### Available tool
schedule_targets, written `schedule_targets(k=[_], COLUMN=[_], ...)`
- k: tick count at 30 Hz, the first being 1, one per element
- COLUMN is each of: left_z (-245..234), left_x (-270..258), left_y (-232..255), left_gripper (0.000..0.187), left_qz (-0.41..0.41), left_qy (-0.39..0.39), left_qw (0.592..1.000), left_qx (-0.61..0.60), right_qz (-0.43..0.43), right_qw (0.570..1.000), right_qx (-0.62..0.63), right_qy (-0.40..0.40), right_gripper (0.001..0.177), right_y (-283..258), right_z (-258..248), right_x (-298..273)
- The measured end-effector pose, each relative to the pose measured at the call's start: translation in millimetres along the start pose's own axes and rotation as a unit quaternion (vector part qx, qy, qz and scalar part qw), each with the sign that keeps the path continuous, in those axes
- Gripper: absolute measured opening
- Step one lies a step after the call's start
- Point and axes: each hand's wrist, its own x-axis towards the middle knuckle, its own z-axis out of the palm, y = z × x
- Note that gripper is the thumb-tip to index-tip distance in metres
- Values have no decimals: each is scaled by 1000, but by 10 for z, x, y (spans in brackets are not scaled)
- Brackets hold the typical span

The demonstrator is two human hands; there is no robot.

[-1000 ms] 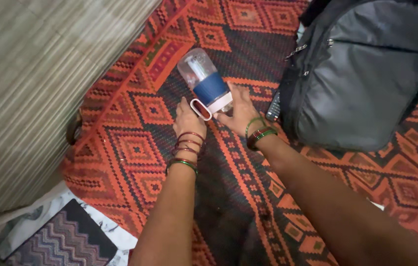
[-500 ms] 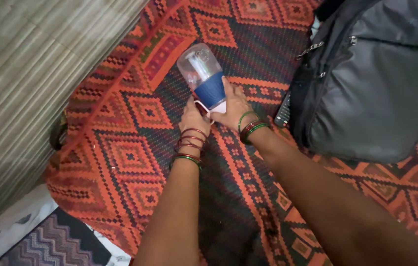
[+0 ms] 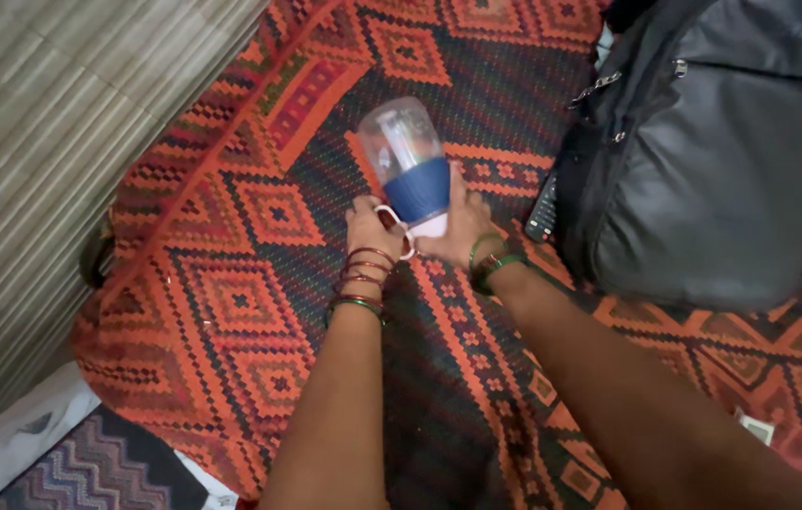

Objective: The person picks up a packaged item from a bed, walks to a hanging area, and places it among clothes. They then return to the bed, pick up a water bottle, and place it on a kitchen counter. Finally, they return to the bed and pick up a small box.

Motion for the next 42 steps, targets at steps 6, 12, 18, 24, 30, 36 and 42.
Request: schedule_targets(k=[6,12,18,24,30,36,42], left_z=[-130,-282,-634,-1001,-1185,-1274,-1185], left_x=[-199,-293,-541,-1035,-1598,-2168,-2716], left_y=[138,501,1168,1873,2408,2895,3270], left_gripper=[37,17,23,26,20,31,34], left_qz=[40,28,11,-23,-46,-53,-58], left_qy=[-14,-16,-16,-43,-67,-102,-112], left_qw=[999,999,999,998,997,993,989], left_qx=[-9,28,39,38,-6,-35,-78], right_qz=[-8,21,-21,-28,-28,-61,-153], right_qw=[999,997,992,989,983,975,955], right_qx=[35,76,40,78,95,100,90], right_qy=[39,21,122,119,155,187,237], right_gripper=[139,132,118,106,104,106,108], right_y=[26,-152,-374,-503,-508,-288,6], right_z=[-246,-737,-1191,-1749,-2187,-2520,-2823], right_x=[-372,-709,-1142,-1782,-2438,-3104,-3795])
